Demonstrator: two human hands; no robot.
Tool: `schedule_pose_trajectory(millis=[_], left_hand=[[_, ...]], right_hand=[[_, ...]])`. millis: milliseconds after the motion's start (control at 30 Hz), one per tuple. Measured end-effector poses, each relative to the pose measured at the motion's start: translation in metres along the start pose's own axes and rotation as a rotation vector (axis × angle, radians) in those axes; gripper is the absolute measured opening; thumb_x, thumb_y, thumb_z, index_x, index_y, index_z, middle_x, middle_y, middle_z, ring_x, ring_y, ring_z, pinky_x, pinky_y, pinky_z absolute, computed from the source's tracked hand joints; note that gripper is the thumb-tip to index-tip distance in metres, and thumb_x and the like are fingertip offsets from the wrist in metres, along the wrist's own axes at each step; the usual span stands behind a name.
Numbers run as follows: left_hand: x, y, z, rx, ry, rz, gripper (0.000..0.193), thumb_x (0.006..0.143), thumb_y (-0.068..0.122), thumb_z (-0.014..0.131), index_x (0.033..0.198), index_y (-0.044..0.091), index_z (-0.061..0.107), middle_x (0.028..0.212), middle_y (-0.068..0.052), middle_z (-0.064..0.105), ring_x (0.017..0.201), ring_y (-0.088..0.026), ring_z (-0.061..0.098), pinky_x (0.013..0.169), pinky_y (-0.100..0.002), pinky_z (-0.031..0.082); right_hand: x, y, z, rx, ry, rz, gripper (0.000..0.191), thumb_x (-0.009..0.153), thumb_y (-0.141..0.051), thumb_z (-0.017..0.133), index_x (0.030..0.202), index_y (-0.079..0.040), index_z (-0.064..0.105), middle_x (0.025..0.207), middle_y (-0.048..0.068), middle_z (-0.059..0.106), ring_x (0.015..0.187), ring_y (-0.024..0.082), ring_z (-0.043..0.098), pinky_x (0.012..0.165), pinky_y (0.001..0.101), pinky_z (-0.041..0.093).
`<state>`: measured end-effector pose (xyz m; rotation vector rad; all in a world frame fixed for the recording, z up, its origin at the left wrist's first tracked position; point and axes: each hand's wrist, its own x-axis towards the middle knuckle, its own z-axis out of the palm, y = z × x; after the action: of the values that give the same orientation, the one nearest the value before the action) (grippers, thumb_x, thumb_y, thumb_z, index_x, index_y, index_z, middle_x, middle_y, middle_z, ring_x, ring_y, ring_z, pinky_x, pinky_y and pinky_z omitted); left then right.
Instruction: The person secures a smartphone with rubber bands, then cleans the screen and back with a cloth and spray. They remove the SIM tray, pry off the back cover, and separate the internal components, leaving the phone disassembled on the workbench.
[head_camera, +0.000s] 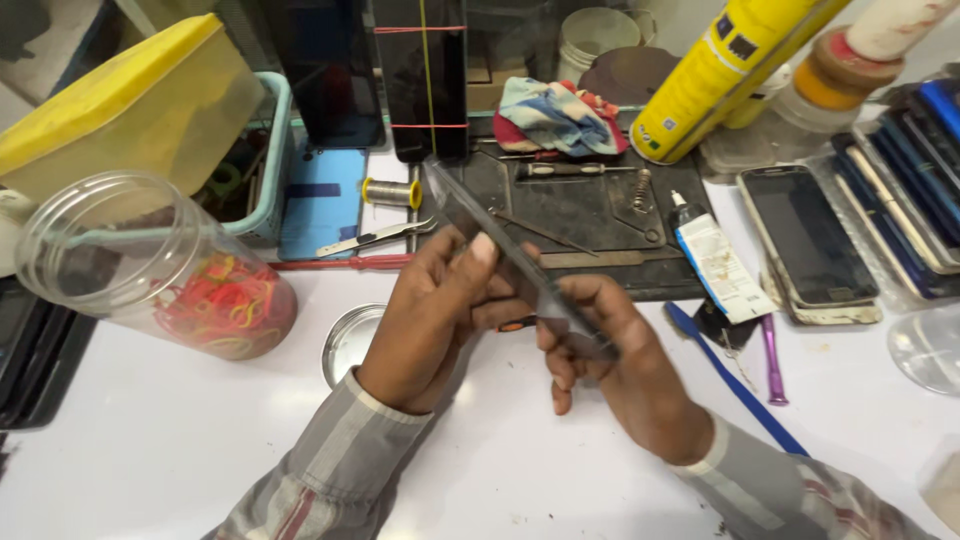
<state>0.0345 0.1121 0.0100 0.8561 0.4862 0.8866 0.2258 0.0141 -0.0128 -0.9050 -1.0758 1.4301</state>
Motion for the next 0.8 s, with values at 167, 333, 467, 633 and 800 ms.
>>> schedule_pose_trajectory(millis=[167,333,467,633,800], left_hand=[[-0.005,0.003,-0.001,0.128,-0.042,0.016,0.08,0.087,0.041,0.07,0.146,-0.001,0.037,0.117,-0.018,0.065,0.102,-0.025,0.072,0.087,-0.039,0.063],[-0.007,0.015,-0.009,0.047,0.131,0.074,0.07,0.09,0.044,0.06,0.143,0.001,0.042,0.106,-0.016,0.066,0.092,-0.028,0.072,0.073,-0.042,0.06],[-0.009,0.024,-0.012,0.039,0.18,0.135,0.063,0.095,0.048,0.058,0.135,-0.001,0.049,0.104,-0.014,0.067,0.091,-0.029,0.072,0.079,-0.042,0.061],[-0.009,0.027,-0.006,0.084,0.191,0.11,0.059,0.093,0.048,0.058,0.13,0.003,0.051,0.1,-0.012,0.069,0.092,-0.029,0.074,0.079,-0.041,0.064],[-0.01,0.023,-0.002,0.069,0.185,0.086,0.061,0.088,0.048,0.063,0.131,0.005,0.05,0.098,-0.011,0.065,0.088,-0.026,0.073,0.074,-0.039,0.063]], right_hand=[[-0.003,-0.002,0.01,-0.226,-0.191,-0.171,0.076,0.102,-0.06,0.05,0.149,-0.002,0.035,0.118,0.009,0.057,0.088,0.011,0.056,0.071,0.0263,0.053],[-0.002,-0.003,0.013,-0.438,-0.146,-0.27,0.046,0.109,-0.031,0.058,0.142,-0.001,0.048,0.101,0.003,0.059,0.08,0.006,0.051,0.071,0.0233,0.045],[-0.003,0.003,0.018,-0.718,0.044,-0.212,0.024,0.096,-0.014,0.072,0.116,-0.002,0.067,0.085,0.003,0.061,0.062,0.006,0.048,0.056,0.0234,0.04],[-0.015,-0.029,0.014,-1.022,0.184,-0.382,0.021,0.09,-0.009,0.073,0.109,-0.004,0.069,0.093,0.007,0.066,0.062,0.008,0.065,0.051,0.0233,0.049],[-0.042,-0.081,-0.034,-1.442,0.471,-0.178,0.012,0.088,-0.01,0.073,0.098,-0.004,0.075,0.087,0.011,0.069,0.066,0.02,0.069,0.059,0.0308,0.054]])
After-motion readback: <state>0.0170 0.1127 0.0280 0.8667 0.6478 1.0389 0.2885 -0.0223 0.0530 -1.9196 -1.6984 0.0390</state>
